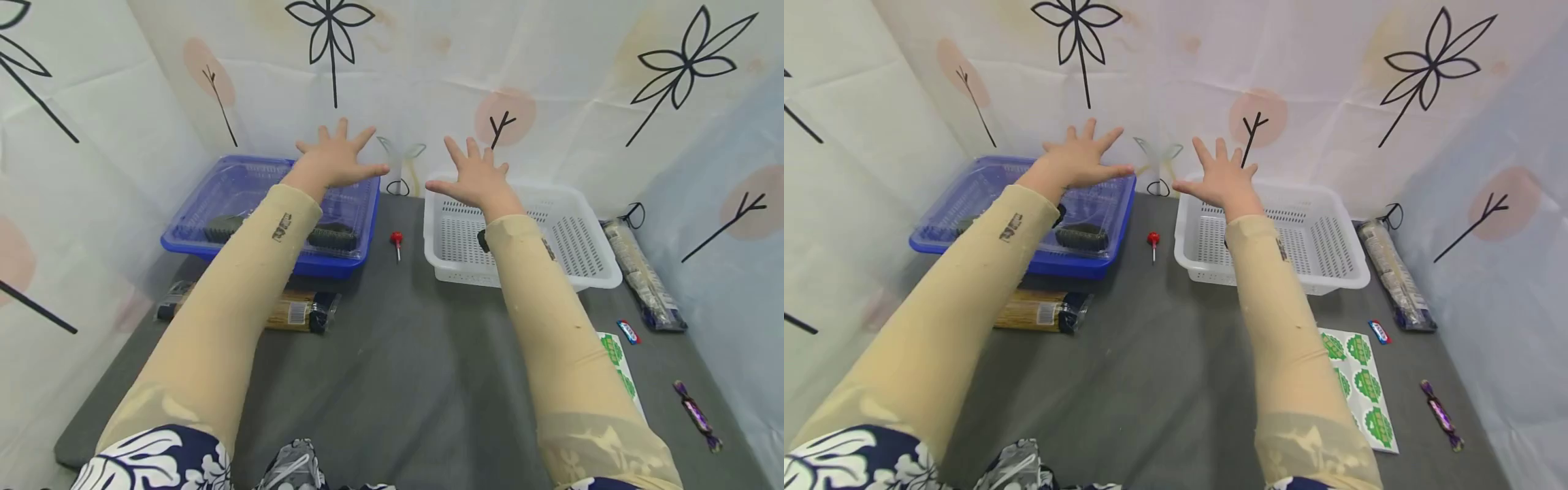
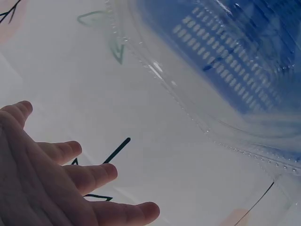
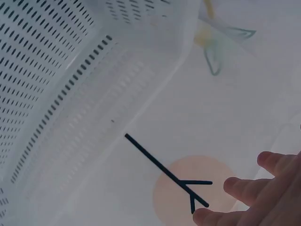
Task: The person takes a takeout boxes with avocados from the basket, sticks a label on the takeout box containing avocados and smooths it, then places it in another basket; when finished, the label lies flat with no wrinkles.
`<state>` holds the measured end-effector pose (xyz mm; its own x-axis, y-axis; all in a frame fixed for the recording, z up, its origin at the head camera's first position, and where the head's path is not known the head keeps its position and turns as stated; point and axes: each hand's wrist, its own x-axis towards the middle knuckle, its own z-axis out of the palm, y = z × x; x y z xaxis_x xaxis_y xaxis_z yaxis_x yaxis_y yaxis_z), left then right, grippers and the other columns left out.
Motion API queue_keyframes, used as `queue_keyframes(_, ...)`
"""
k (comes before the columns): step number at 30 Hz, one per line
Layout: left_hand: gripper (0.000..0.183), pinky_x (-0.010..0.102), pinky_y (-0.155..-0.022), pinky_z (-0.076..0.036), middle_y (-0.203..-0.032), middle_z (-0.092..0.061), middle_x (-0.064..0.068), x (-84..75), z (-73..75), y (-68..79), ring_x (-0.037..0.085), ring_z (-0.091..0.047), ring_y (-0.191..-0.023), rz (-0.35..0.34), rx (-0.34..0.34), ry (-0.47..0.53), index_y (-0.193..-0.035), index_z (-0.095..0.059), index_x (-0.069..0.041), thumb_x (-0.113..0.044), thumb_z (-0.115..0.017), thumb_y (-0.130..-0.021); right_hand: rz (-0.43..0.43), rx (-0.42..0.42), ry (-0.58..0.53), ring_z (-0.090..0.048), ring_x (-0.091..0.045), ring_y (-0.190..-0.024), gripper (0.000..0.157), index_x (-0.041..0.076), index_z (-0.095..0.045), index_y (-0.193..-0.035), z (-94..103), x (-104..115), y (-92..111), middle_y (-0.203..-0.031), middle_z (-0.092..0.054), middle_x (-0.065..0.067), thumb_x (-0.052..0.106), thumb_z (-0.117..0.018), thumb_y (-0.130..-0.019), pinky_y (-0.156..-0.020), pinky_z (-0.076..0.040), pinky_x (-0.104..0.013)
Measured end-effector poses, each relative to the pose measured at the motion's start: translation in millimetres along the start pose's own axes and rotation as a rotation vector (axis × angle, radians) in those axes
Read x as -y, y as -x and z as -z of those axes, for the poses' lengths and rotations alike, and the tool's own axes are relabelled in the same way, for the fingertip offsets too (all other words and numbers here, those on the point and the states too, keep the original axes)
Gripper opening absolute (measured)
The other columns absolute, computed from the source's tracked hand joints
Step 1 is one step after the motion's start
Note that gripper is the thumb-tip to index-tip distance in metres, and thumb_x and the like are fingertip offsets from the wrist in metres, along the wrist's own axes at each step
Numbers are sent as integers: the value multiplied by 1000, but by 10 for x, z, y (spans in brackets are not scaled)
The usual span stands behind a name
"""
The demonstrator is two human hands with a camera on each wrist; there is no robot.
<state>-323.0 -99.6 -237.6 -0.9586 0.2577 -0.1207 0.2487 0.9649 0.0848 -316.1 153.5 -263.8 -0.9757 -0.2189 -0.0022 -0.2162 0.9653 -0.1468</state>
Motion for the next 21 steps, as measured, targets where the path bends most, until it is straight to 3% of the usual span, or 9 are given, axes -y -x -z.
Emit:
queue_keyframes(5, 84, 76, -78, -10, -141, 22, 13, 118, 66, 163, 50, 8, -124, -37, -59, 71, -134, 15, -40, -80, -20, -69, 44, -39, -138, -1, -38, -130, 88, 41, 12, -134, -7, 118, 29, -145, 9, -7, 76, -36, -69, -95, -10, -64)
queue_keyframes(11, 77, 68, -89, -12, -143, 17, 9, 327, 13, 511, 39, 5, -129, -117, -182, 249, -135, 11, -40, -71, -28, -77, 123, -104, -429, -5, -20, -132, 87, 37, 5, -137, -93, 332, 236, -146, 2, 1, 65, -47, -74, -103, -16, -48)
queue_keyframes(13, 74, 64, -94, -11, -143, 15, 9, 390, -29, 670, 35, 4, -130, -148, -228, 314, -135, 9, -39, -67, -31, -79, 148, -134, -532, -7, -16, -132, 86, 34, 1, -139, -149, 429, 351, -145, -3, 3, 61, -50, -75, -103, -17, -44)
queue_keyframes(17, 70, 56, -100, -10, -145, 5, 4, 473, -162, 995, 26, -2, -132, -200, -338, 439, -136, 5, -39, -60, -35, -82, 154, -148, -774, -28, -22, -123, 82, 34, -7, -138, -237, 585, 607, -143, -15, -1, 54, -55, -76, -96, -30, -43)
queue_keyframes(21, 66, 54, -96, -21, -143, -11, 4, 508, -356, 1272, 29, -20, -127, -194, -439, 614, -135, -1, -43, -58, -39, -83, 155, -133, -1023, -44, -23, -106, 76, 33, -13, -137, -325, 676, 793, -136, -25, -7, 45, -58, -78, -84, -40, -41)
